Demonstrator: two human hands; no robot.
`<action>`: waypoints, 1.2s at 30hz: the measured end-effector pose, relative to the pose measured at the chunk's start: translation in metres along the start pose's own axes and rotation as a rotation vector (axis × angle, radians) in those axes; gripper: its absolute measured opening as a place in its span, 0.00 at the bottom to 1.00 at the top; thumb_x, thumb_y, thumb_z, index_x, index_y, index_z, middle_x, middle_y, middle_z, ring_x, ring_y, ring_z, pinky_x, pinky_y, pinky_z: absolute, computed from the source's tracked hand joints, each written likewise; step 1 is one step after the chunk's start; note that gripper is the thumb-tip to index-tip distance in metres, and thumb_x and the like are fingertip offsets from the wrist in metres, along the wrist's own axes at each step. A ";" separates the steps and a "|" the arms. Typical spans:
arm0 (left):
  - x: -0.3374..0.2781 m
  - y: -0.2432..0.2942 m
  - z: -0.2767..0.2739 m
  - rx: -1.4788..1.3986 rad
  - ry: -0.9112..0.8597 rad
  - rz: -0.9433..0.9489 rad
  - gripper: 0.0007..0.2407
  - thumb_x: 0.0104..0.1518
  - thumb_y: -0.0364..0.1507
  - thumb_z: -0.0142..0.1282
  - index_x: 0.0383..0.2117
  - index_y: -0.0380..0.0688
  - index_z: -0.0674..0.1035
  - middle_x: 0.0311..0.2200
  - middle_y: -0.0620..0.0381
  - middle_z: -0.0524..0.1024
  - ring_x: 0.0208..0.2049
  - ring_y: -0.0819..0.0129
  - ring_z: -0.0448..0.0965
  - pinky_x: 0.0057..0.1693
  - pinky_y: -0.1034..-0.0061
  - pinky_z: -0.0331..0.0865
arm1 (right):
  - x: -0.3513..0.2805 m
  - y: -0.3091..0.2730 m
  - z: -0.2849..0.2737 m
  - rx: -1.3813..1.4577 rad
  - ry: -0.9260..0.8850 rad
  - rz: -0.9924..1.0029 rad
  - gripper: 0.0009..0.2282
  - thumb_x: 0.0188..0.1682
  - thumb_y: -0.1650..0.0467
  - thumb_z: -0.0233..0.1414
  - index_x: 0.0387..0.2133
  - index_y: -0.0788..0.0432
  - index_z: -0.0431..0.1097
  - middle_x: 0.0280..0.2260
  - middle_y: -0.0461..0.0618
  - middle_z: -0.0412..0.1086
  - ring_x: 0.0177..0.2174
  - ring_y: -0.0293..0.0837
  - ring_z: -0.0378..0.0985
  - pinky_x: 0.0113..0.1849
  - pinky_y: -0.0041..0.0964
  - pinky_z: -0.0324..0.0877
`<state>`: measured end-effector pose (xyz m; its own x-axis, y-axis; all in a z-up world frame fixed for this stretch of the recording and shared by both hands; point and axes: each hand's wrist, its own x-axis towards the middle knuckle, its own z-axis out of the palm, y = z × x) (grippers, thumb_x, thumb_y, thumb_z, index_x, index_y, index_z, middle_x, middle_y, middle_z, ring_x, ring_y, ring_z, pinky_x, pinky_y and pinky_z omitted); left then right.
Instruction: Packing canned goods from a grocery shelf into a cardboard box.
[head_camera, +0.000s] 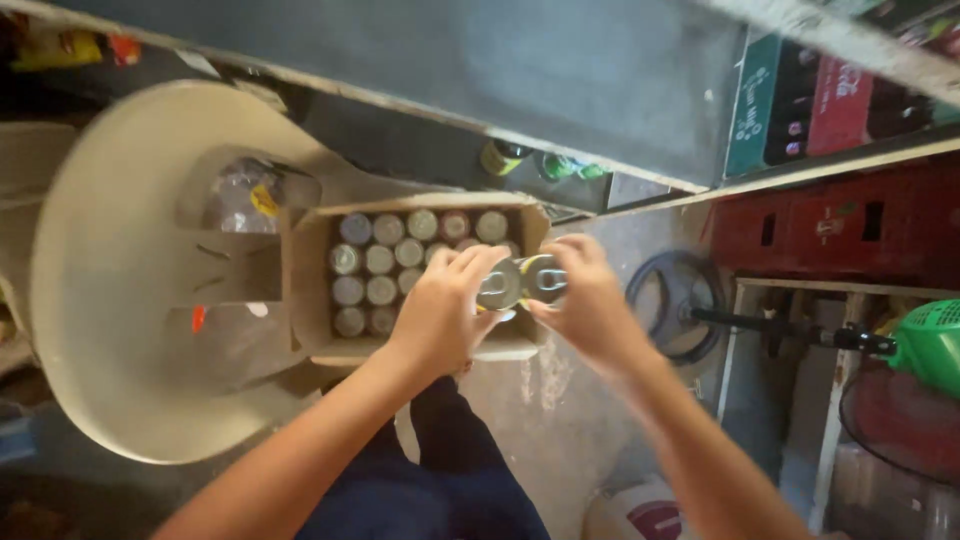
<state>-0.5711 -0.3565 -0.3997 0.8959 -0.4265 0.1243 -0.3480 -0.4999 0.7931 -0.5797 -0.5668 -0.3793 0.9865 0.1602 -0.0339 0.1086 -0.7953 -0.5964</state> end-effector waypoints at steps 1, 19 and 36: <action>-0.008 -0.018 0.024 -0.003 -0.004 -0.012 0.29 0.42 0.26 0.68 0.56 0.44 0.73 0.50 0.52 0.77 0.48 0.49 0.74 0.53 0.62 0.71 | -0.003 0.023 0.026 0.004 -0.012 0.004 0.29 0.31 0.74 0.70 0.48 0.65 0.68 0.49 0.63 0.68 0.47 0.60 0.77 0.46 0.44 0.74; -0.032 -0.209 0.252 0.252 -0.359 -0.235 0.22 0.50 0.22 0.55 0.55 0.46 0.72 0.63 0.39 0.62 0.57 0.35 0.69 0.50 0.51 0.72 | -0.023 0.239 0.277 -0.410 -0.328 0.183 0.19 0.46 0.75 0.50 0.53 0.62 0.63 0.43 0.67 0.72 0.44 0.66 0.77 0.39 0.54 0.76; 0.021 -0.102 0.074 0.031 -0.219 -0.016 0.20 0.53 0.19 0.49 0.55 0.38 0.73 0.45 0.46 0.77 0.49 0.47 0.76 0.53 0.61 0.72 | 0.029 0.121 0.155 -0.221 -0.346 0.050 0.14 0.45 0.74 0.50 0.45 0.63 0.66 0.49 0.65 0.67 0.50 0.66 0.69 0.49 0.54 0.69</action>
<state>-0.5375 -0.3699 -0.5223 0.8212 -0.5701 -0.0234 -0.3453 -0.5292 0.7750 -0.5565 -0.5683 -0.5767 0.8960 0.2753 -0.3484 0.1224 -0.9073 -0.4022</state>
